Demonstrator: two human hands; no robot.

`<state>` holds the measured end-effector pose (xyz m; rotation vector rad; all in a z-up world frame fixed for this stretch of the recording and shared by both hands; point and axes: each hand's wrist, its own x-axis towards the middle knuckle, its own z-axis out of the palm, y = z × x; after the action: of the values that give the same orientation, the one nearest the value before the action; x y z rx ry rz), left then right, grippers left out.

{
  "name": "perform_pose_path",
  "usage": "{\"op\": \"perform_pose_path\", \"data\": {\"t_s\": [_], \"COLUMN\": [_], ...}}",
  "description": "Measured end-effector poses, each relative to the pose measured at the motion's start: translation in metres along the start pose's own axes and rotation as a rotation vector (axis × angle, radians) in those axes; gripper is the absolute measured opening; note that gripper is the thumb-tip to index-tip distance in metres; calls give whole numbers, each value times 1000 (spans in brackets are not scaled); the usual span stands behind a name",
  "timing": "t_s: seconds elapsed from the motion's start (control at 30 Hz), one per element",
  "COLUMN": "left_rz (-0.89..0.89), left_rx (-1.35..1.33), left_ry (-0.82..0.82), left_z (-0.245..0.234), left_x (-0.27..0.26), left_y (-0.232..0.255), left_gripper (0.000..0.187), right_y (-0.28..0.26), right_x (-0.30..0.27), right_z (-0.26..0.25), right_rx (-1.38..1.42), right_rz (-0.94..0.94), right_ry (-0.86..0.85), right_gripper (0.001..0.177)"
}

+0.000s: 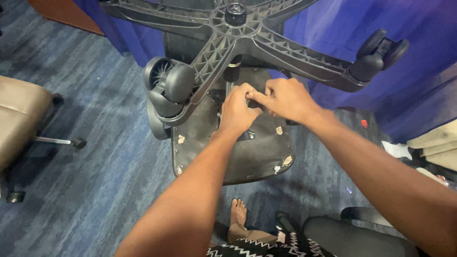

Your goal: The person attaches a five-star base to an office chair by screwing a central bolt into the underside of the seat. They align the base, insert the bolt, and tighten it by hand to secure the connection.

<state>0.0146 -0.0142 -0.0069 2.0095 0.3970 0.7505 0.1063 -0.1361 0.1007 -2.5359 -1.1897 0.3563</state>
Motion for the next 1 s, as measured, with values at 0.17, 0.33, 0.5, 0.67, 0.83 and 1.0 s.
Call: {"op": "perform_pose_path", "data": {"t_s": [0.17, 0.33, 0.5, 0.67, 0.83, 1.0], "left_rz": [-109, 8, -110, -102, -135, -132], "left_rx": [-85, -2, -69, -109, 73, 14], "left_ry": [-171, 56, -106, -150, 0, -111], "left_z": [-17, -12, -11, -7, 3, -2], "left_x": [6, -1, 6, 8, -2, 3], "left_y": [-3, 3, 0, 2, 16, 19], "left_gripper": [51, 53, 45, 48, 42, 44], "right_y": [3, 0, 7, 10, 8, 26], "right_x": [-4, 3, 1, -2, 1, 0], "right_z": [-1, 2, -3, 0, 4, -1], "right_rx": [0, -5, 52, 61, 94, 64], "right_rz": [-315, -52, -141, -212, 113, -218], "right_ry": [121, 69, 78, 120, -33, 110], "right_gripper": [41, 42, 42, 39, 56, 44]}}
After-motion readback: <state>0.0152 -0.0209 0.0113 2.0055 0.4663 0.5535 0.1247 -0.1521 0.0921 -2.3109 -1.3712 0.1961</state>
